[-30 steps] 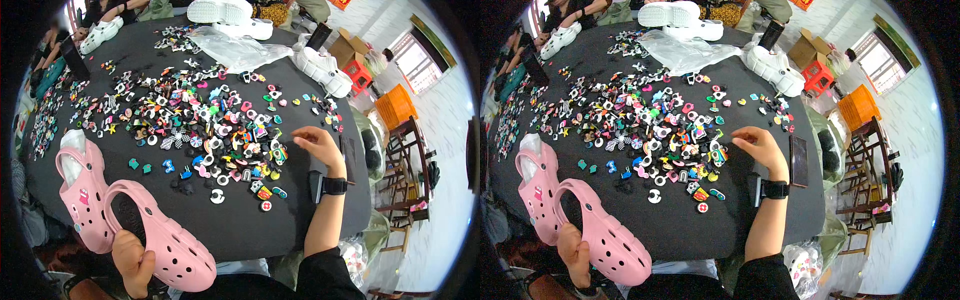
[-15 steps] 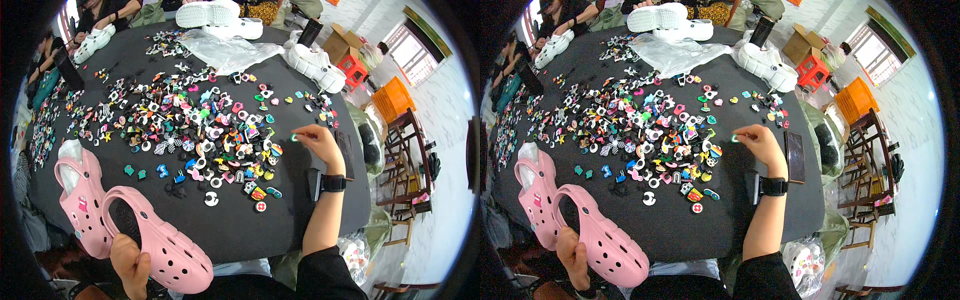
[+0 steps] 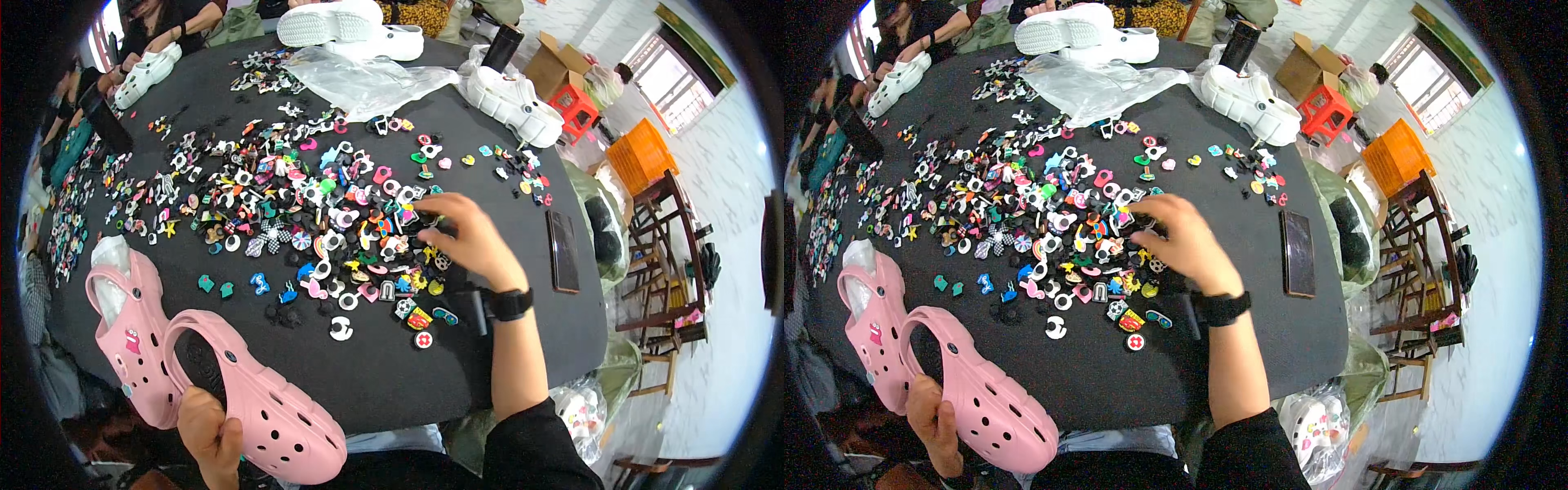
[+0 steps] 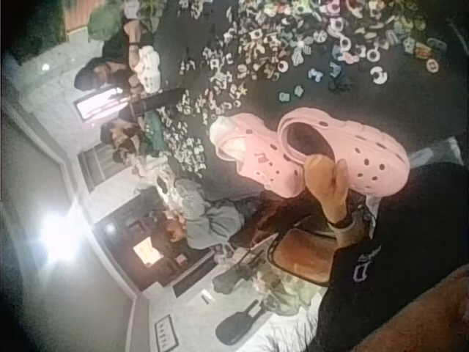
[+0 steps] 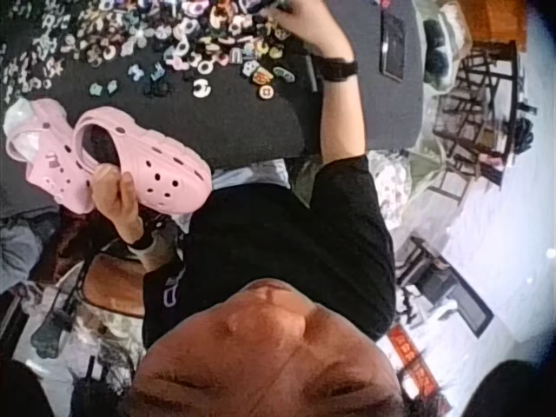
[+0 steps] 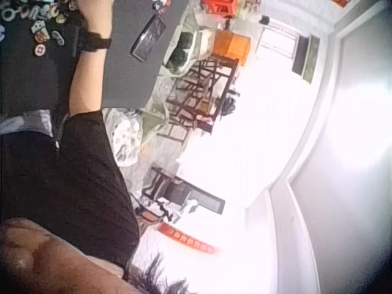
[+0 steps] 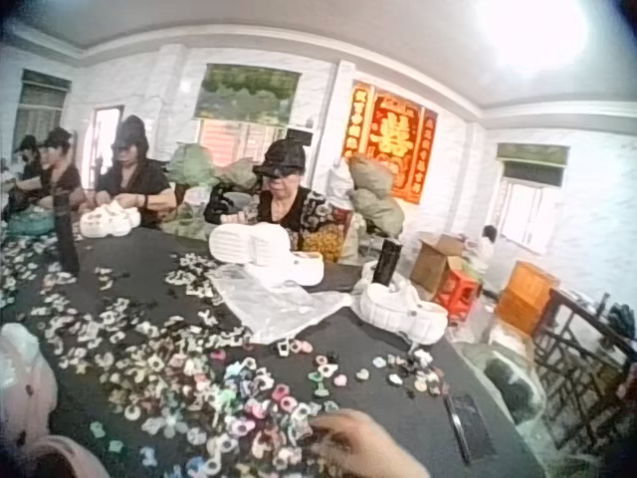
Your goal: The recorder is attaching decorative charms to the holes of a pink foam clog while seated at a table with other workers.
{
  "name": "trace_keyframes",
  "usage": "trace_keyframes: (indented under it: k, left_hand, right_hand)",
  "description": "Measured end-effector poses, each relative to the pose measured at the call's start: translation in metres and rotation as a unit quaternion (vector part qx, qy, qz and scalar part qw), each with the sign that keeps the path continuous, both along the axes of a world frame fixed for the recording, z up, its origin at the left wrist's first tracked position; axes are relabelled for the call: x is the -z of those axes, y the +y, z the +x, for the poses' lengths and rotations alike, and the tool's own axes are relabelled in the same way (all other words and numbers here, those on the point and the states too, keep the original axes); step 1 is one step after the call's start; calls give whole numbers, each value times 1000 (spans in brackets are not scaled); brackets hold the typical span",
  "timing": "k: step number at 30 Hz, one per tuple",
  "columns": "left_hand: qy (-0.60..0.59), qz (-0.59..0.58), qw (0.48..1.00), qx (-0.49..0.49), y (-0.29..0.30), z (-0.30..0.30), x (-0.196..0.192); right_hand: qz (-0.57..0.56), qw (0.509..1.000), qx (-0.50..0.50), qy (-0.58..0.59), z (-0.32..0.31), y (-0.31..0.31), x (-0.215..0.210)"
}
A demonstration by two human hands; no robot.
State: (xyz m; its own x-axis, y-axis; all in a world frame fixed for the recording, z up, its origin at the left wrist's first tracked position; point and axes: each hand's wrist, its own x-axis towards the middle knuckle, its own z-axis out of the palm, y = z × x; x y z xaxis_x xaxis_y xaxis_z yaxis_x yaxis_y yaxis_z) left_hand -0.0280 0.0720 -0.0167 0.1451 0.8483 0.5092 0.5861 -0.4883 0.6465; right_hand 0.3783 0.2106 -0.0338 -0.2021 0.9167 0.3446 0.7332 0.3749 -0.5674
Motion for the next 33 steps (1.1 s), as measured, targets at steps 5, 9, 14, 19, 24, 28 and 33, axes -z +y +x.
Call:
trace_keyframes:
  k: [5, 9, 14, 19, 24, 28, 33]
  left_hand:
    - [0, 2, 1000, -22, -3, -1, -1]
    - [36, -67, 997, 28, -5, -12, -7]
    - [21, -48, 998, 32, -5, -13, -1]
    - [24, -21, 999, -15, -5, -7, 2]
    - [22, -24, 999, -7, -5, -9, 0]
    - [25, -28, 999, -1, -4, -9, 0]
    - [6, -37, 999, 28, -4, -11, -4]
  right_hand:
    - [-1, 999, -41, -35, -8, 4, 1]
    - [-66, 997, 1, 46, 6, -1, -5]
    - [-60, 977, 165, 123, 7, 2, -7]
    - [-20, 988, 1, 153, -16, 4, -3]
    - [49, 992, -104, -48, -26, 3, -6]
    - [-114, 975, -183, 57, -22, -2, -8]
    - [-135, 964, -207, 94, -8, -5, -18]
